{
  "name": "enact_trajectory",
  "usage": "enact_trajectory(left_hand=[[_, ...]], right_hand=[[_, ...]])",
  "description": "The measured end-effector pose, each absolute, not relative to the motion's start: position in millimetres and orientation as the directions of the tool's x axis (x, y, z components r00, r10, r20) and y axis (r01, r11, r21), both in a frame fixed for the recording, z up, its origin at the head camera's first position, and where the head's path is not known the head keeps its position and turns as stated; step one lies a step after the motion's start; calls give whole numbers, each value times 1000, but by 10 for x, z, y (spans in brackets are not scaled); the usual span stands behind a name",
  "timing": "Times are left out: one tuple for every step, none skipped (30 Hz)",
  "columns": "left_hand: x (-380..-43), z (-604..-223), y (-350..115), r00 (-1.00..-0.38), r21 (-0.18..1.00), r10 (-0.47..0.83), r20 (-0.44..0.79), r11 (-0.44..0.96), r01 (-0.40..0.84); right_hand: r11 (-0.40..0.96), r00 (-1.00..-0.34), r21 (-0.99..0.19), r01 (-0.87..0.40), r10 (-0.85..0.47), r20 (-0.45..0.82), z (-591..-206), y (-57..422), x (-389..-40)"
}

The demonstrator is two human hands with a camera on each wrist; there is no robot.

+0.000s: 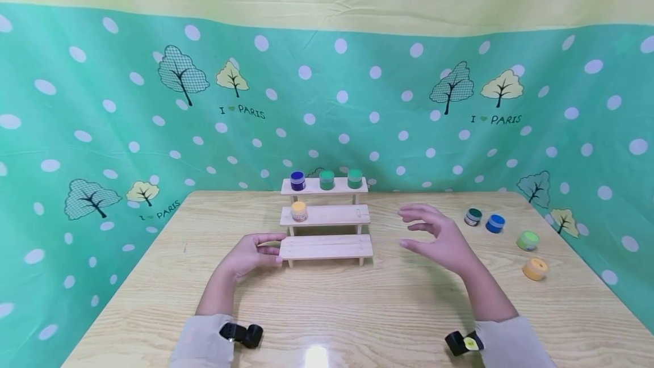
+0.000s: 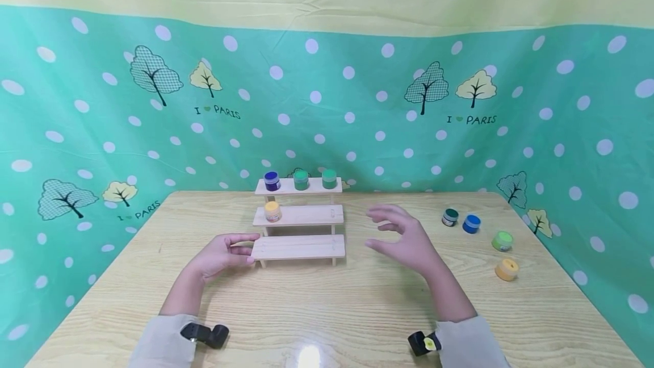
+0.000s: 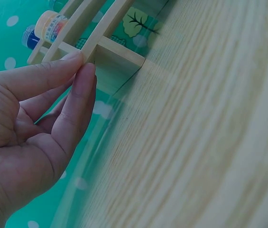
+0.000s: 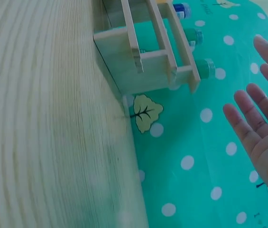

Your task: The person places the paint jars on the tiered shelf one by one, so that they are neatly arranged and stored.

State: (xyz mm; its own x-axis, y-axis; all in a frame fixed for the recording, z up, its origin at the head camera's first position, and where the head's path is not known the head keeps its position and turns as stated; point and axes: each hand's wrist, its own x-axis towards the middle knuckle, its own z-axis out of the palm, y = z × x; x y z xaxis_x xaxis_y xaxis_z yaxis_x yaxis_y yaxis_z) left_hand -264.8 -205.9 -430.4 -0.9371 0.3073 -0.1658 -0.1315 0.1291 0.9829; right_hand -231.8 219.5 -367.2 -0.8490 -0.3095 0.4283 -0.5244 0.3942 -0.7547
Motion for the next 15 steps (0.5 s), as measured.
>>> enact_trajectory(left_hand=[[-2648, -4306, -2058, -937, 983, 307, -167, 131, -132], [-2648, -4305, -2058, -937, 982, 307, -167, 134, -131], [-2649, -4307, -2057, -938, 982, 303, -169, 135, -134], [-2650, -4309, -2056, -939, 981, 299, -173, 136, -137], [-2651, -4311, -2056, -940, 981, 294, -173, 135, -139], [-2652, -4313, -2056, -940, 981, 294, -172, 137, -137], [-2653, -4312, -2057, -940, 981, 295, -171, 138, -135], [-2653, -4312, -2058, -940, 981, 297, -170, 139, -133], [-2653, -4311, -2059, -940, 981, 295, -171, 138, -135], [-2651, -4310, -2059, -940, 981, 298, -169, 138, -133], [-2650, -4308, -2058, -939, 982, 299, -168, 139, -131], [-2650, -4307, -2058, -939, 981, 300, -169, 139, -132], [-2650, -4306, -2057, -939, 981, 298, -171, 138, -134], [-2651, -4307, -2057, -939, 981, 299, -171, 138, -135], [-2653, -4307, -2057, -939, 981, 298, -172, 137, -136]], right_hand=[[397, -849, -753, -524, -307, 429, -3675, 2216, -2310], [400, -849, -752, -525, -306, 430, -3678, 2236, -2303], [401, -850, -751, -524, -302, 432, -3679, 2254, -2295], [404, -849, -748, -526, -299, 436, -3679, 2272, -2287], [406, -848, -746, -529, -295, 441, -3678, 2289, -2278], [409, -847, -742, -531, -290, 445, -3675, 2307, -2268], [414, -845, -738, -534, -287, 451, -3673, 2326, -2257], [414, -843, -735, -537, -283, 457, -3673, 2346, -2249], [410, -840, -733, -542, -279, 465, -3675, 2369, -2242], [406, -837, -732, -548, -278, 472, -3677, 2395, -2235], [403, -833, -730, -553, -276, 479, -3680, 2421, -2230], [400, -830, -728, -557, -275, 485, -3684, 2445, -2226], [396, -827, -726, -562, -274, 491, -3689, 2470, -2222], [393, -824, -725, -566, -274, 496, -3694, 2493, -2219], [394, -823, -722, -568, -272, 499, -3698, 2515, -2213]])
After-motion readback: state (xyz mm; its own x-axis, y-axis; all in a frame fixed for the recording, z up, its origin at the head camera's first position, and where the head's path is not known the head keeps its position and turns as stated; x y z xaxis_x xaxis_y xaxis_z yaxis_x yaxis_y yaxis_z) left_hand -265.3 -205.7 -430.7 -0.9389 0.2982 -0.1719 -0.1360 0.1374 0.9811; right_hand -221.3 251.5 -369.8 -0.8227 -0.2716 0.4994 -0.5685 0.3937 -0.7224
